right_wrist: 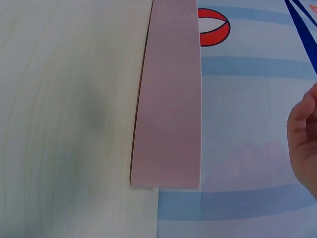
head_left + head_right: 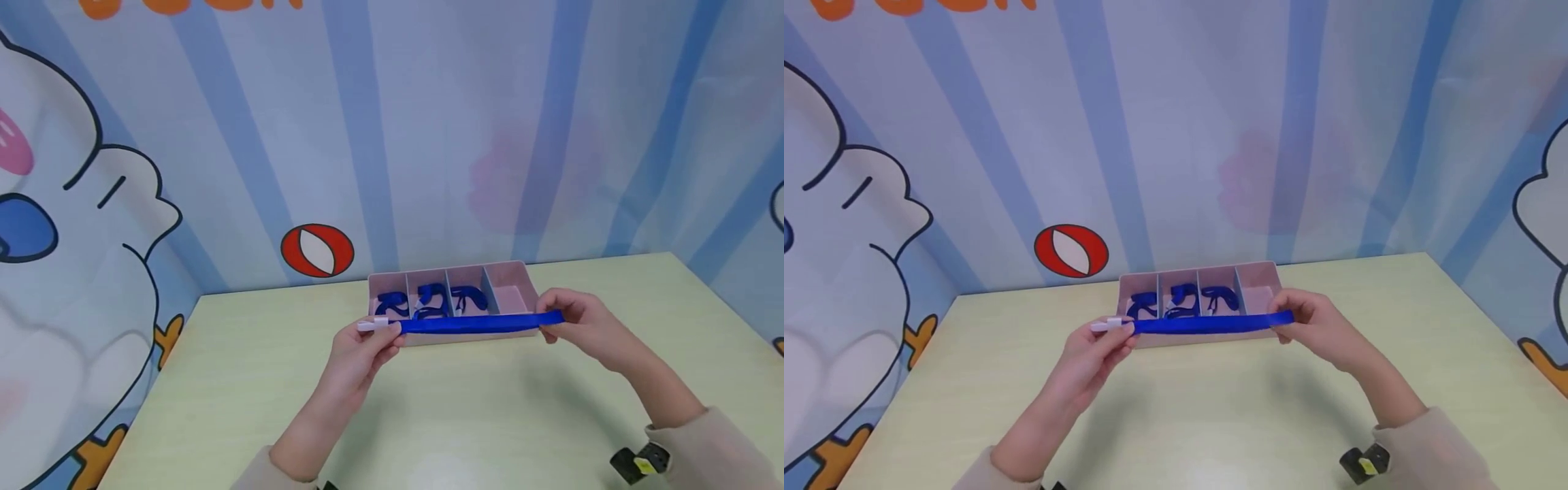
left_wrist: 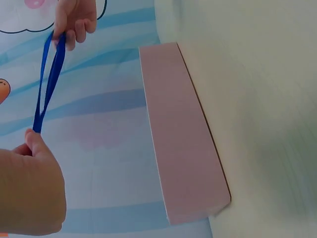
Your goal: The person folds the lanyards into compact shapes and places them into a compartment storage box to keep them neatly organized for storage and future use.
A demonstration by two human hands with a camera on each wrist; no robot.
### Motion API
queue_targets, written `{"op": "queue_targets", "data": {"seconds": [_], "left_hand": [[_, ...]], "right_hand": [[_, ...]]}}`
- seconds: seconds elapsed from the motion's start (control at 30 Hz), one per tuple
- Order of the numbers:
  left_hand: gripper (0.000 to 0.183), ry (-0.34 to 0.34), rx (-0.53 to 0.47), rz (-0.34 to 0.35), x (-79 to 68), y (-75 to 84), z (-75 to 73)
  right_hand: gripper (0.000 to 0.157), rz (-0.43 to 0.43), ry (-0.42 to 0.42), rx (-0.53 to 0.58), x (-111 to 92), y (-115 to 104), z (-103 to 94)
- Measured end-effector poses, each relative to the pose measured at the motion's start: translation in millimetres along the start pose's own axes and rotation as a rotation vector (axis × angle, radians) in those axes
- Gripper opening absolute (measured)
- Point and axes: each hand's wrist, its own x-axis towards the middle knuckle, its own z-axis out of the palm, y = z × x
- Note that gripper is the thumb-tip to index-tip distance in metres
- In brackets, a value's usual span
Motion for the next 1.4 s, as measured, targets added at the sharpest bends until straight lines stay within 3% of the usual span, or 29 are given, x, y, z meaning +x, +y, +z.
{"op": "queue_targets", "data": {"seconds": [0.1, 0.23, 0.37, 0.5, 0.63, 0.8, 0.9, 0.97, 1.1, 1.23, 1.4], "left_hand": [[0.029, 0.033, -0.011, 0.003, 2.6, 1.4, -4.6], [0.029, 0.048, -0.004, 0.005, 4.5, 1.3, -7.2], [0.028, 0.033, 0.011, 0.008, 3.5, -0.3, -6.0], [0.030, 0.040, 0.046, 0.003, 1.9, -2.6, -4.4], [0.032, 0.064, 0.073, -0.006, 1.2, -4.7, -4.1], [0.030, 0.069, 0.063, -0.019, 0.8, -6.6, -5.2], [0.029, 0.067, 0.066, -0.012, 1.7, -7.1, -6.3], [0.029, 0.068, 0.077, 0.001, 2.5, -7.0, -7.0], [0.029, 0.057, 0.094, 0.025, 3.9, -6.6, -7.0], [0.028, 0.044, 0.088, 0.022, 4.5, -7.4, -6.1], [0.027, 0.053, 0.047, 0.003, 5.9, -9.3, -5.1]], "right_hand": [[0.020, -0.053, -0.149, 0.107, -2.6, 1.0, -5.5], [0.024, -0.114, -0.238, 0.256, -3.4, 3.4, -9.5], [0.031, -0.123, -0.136, 0.298, -2.7, 4.1, -5.4], [0.031, -0.039, 0.040, 0.307, -3.2, 2.4, 1.8], [0.028, 0.038, 0.137, 0.345, -4.4, 1.9, 5.5], [0.016, 0.187, 0.209, 0.232, -4.7, -0.8, 7.3], [0.034, 0.276, 0.210, 0.042, -3.6, -4.5, 9.2], [0.042, 0.301, 0.199, -0.080, -2.7, -7.1, 10.4], [0.031, 0.291, 0.202, -0.251, -1.7, -11.2, 12.1], [0.024, 0.279, 0.222, -0.282, 0.0, -13.3, 12.5], [0.031, 0.336, 0.201, -0.186, 1.7, -15.1, 11.0]]}}
